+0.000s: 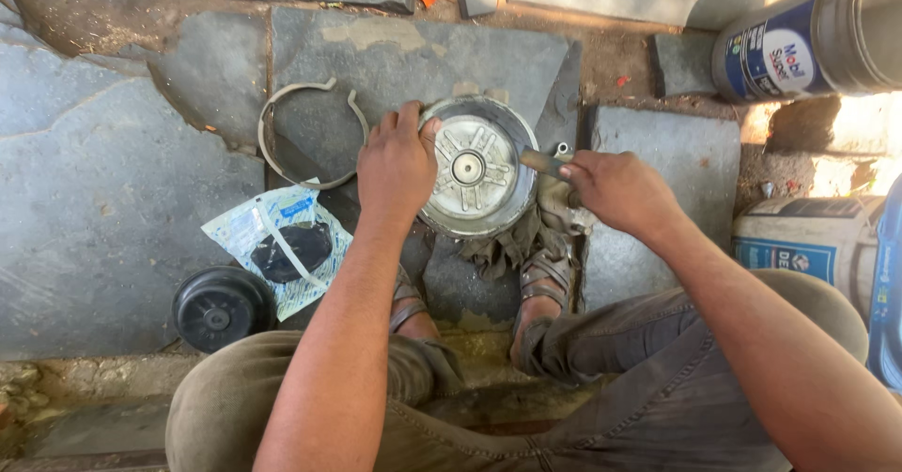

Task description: The person sits on a paved surface and cleans a circular metal mechanical part, likely a clutch plate, using a rag and a metal file. They wipe the surface with the cloth and scrape the edges with the file, repeatedly handling the part to clean different sections.

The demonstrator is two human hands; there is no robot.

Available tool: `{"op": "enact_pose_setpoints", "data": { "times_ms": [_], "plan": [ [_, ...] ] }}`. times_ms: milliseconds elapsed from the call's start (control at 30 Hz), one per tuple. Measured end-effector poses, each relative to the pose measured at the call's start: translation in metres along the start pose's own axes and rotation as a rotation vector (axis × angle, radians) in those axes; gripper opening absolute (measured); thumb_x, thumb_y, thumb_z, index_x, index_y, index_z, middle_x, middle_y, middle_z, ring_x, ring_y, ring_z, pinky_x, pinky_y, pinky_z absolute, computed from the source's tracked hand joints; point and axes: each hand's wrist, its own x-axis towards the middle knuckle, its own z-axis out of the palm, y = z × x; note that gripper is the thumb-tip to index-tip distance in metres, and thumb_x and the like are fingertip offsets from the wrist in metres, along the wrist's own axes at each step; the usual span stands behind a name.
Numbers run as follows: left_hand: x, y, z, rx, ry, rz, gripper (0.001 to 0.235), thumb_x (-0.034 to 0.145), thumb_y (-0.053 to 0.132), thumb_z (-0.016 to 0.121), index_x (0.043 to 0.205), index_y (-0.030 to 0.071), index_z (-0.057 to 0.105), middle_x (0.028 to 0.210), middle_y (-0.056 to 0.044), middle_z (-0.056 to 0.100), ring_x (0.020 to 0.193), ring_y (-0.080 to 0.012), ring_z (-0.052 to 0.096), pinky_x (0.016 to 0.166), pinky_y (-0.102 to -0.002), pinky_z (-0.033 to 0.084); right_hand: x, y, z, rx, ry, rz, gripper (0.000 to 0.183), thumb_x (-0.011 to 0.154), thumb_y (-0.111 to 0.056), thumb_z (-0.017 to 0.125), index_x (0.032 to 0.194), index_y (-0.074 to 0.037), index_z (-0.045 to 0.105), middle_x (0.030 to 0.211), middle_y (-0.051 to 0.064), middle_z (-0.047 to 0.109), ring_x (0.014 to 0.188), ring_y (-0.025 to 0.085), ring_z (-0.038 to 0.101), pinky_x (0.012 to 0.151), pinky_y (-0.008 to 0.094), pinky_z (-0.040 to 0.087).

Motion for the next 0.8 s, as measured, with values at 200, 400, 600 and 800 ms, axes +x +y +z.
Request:
{"op": "enact_pose_setpoints", "data": {
  "times_ms": [200,400,600,800],
  "plan": [
    [0.001,0.002,-0.001,-0.006,0.001,0.0,0.034,0.106,0.036,0.055,0.127,0.009,0.061,0.109,-0.014,0.069,0.099,-0.0368,0.068,0.076,-0.05,0.054,-0.007,0.001,0.014,0.418,0.035,-0.056,0.029,0.11,-0.032,0.053,0.105,-0.01,0.072,0.082,0.016,0.071,0.072,0.027,0.066,0.068,0.045,0.053],
    [0.005,0.004,-0.003,-0.008,-0.025,-0.021,0.033,0.106,0.035,0.056,0.127,0.01,0.061,0.111,-0.014,0.069,0.102,-0.0375,0.068,0.077,-0.05,0.054,0.007,0.028,-0.013,1.559,0.174,-0.135,0.018,0.099,-0.013,0.063,0.111,-0.002,0.07,0.092,0.005,0.075,0.079,0.012,0.072,0.072,0.031,0.06],
    [0.004,0.003,-0.004,-0.025,-0.008,0.003,0.033,0.106,0.034,0.055,0.128,0.009,0.06,0.113,-0.015,0.069,0.104,-0.0385,0.067,0.081,-0.05,0.055,0.025,0.004,-0.009,1.243,0.351,-0.195,0.02,0.102,-0.021,0.063,0.114,-0.007,0.071,0.086,0.007,0.074,0.068,0.011,0.07,0.058,0.027,0.057],
    [0.005,0.005,-0.007,-0.029,-0.022,-0.002,0.034,0.106,0.033,0.055,0.128,0.008,0.06,0.114,-0.015,0.068,0.105,-0.0393,0.067,0.082,-0.051,0.054,0.018,-0.017,0.002,0.763,0.47,-0.234,0.022,0.094,-0.026,0.073,0.107,-0.008,0.074,0.083,0.007,0.077,0.066,0.012,0.072,0.058,0.029,0.056]
  ]
}}
